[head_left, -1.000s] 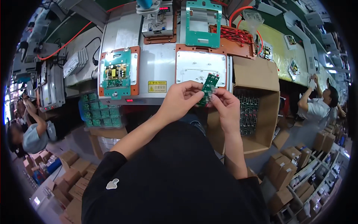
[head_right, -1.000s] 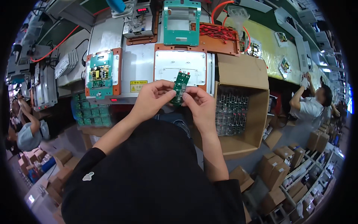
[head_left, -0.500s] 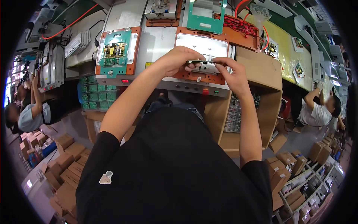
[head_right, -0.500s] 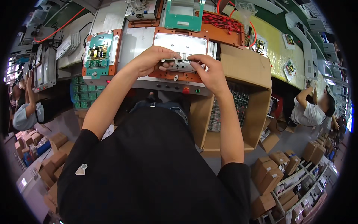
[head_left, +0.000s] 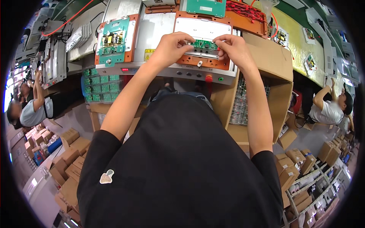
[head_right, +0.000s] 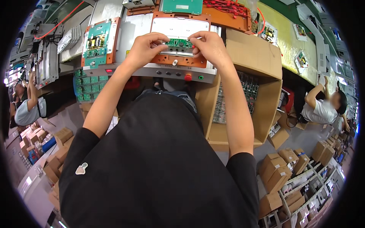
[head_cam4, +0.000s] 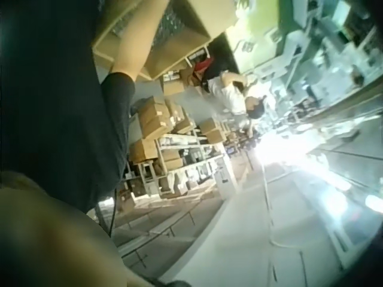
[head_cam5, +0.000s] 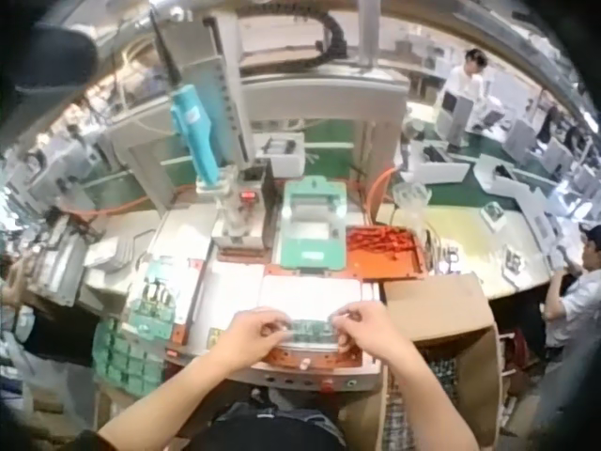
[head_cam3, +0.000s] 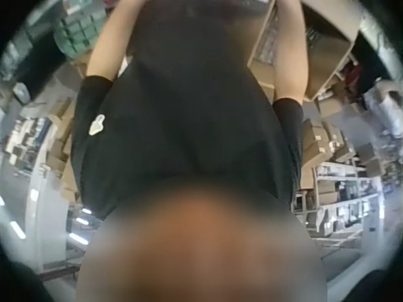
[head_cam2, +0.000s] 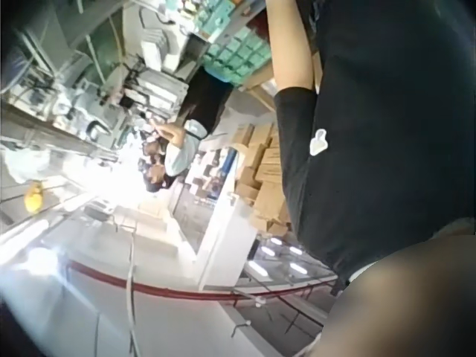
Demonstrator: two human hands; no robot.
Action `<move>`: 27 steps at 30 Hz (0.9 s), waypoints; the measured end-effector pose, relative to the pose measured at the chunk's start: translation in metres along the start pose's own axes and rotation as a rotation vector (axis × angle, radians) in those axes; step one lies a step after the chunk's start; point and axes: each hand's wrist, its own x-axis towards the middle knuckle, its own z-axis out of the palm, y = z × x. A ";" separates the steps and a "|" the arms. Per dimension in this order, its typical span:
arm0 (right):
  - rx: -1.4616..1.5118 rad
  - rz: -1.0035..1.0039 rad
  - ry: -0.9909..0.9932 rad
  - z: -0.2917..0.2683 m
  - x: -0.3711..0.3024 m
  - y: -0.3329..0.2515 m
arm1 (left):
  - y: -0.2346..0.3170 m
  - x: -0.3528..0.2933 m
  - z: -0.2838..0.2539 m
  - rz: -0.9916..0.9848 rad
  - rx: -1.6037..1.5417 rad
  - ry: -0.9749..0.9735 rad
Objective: Assembling and testing circuit boards at a factory workstation.
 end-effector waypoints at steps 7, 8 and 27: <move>-0.066 0.033 -0.035 0.005 -0.011 -0.015 | 0.002 -0.003 -0.006 -0.049 0.061 -0.062; -0.112 0.031 -0.028 0.006 -0.011 -0.016 | 0.003 -0.003 -0.006 -0.046 0.081 -0.061; -0.507 -0.689 0.454 -0.029 0.052 -0.039 | 0.012 -0.053 0.033 0.308 0.213 0.153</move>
